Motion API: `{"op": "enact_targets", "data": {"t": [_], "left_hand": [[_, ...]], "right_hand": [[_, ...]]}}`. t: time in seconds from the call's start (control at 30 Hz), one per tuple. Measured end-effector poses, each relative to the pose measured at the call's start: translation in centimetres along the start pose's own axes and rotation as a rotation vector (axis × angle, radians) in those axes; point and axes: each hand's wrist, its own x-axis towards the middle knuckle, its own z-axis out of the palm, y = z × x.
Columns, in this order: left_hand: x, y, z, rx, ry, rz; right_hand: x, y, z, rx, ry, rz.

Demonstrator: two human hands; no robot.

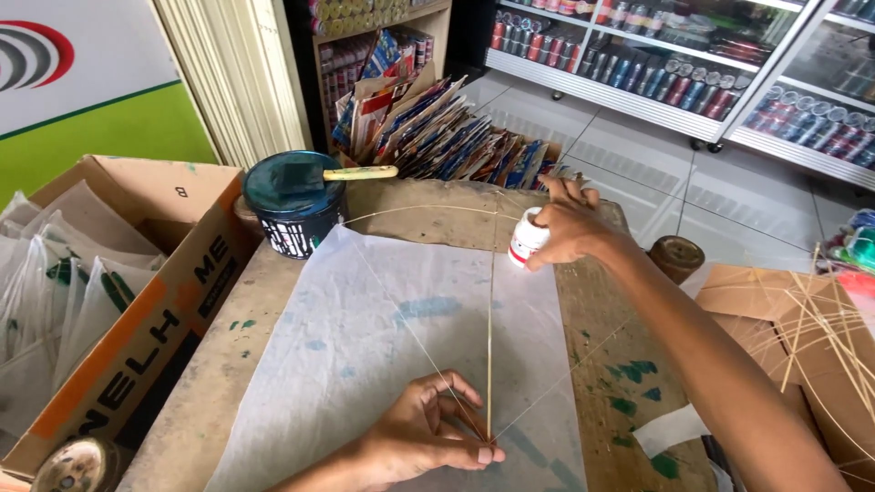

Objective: Applying glue to a bamboo kite frame and attaching it to paper to assemble a kite.

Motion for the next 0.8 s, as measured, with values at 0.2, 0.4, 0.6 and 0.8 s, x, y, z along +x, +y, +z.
{"op": "enact_targets", "data": {"t": [0.2, 0.4, 0.6, 0.8], "left_hand": [[0.0, -0.2, -0.1, -0.006, -0.023, 0.019], [-0.3, 0.6, 0.8, 0.026, 0.074, -0.012], [-0.5, 0.9, 1.1, 0.011, 0.084, -0.033], [-0.6, 1.0, 1.1, 0.044, 0.084, -0.049]], "right_hand": [[0.0, 0.0, -0.2, -0.040, -0.018, 0.001], [-0.6, 0.3, -0.5, 0.097, 0.031, -0.014], [-1.8, 2.0, -0.9, 0.240, 0.214, -0.013], [-4.4, 3.2, 0.4, 0.535, 0.308, -0.042]]}}
